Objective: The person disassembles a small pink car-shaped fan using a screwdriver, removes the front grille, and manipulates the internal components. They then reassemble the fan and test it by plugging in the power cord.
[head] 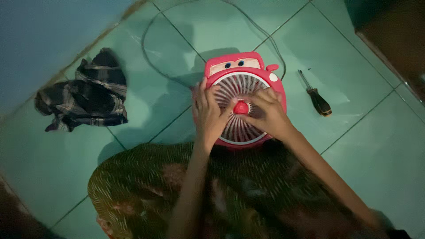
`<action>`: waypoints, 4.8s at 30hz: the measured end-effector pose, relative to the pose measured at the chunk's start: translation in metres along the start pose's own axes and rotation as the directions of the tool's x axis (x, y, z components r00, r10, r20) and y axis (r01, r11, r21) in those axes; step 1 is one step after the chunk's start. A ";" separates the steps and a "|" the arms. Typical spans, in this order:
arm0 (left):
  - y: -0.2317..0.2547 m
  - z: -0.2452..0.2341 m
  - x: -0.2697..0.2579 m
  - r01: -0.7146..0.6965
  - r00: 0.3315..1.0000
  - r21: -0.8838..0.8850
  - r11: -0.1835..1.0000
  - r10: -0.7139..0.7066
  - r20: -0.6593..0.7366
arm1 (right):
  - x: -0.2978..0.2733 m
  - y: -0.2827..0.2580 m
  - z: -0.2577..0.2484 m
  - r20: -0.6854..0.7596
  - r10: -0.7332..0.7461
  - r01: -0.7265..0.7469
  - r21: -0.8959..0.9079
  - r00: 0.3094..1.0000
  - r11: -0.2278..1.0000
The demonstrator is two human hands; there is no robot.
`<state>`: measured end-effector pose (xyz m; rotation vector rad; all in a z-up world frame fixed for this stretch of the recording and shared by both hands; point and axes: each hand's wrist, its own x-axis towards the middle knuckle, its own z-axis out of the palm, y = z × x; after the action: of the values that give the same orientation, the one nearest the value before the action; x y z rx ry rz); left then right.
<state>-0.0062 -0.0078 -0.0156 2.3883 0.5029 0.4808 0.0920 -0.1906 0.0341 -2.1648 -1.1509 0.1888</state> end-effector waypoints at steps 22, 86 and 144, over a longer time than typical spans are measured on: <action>-0.019 -0.004 -0.017 -0.062 0.995 0.059 0.996 0.057 0.083 | 0.007 -0.016 -0.016 0.089 -0.258 0.260 -0.006 0.962 0.966; -0.067 0.007 0.043 0.197 0.977 -0.351 0.915 -0.215 -0.011 | 0.037 -0.010 0.019 0.180 -0.231 0.292 -0.659 0.956 0.694; -0.065 -0.002 0.022 0.170 0.985 -0.175 0.970 -0.170 0.012 | 0.047 -0.004 -0.010 0.477 -0.384 0.591 -0.433 0.791 0.681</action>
<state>-0.0032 0.0509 -0.0520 2.1547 0.6340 0.4327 0.1213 -0.1575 0.0523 -2.2384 -2.2064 -0.0273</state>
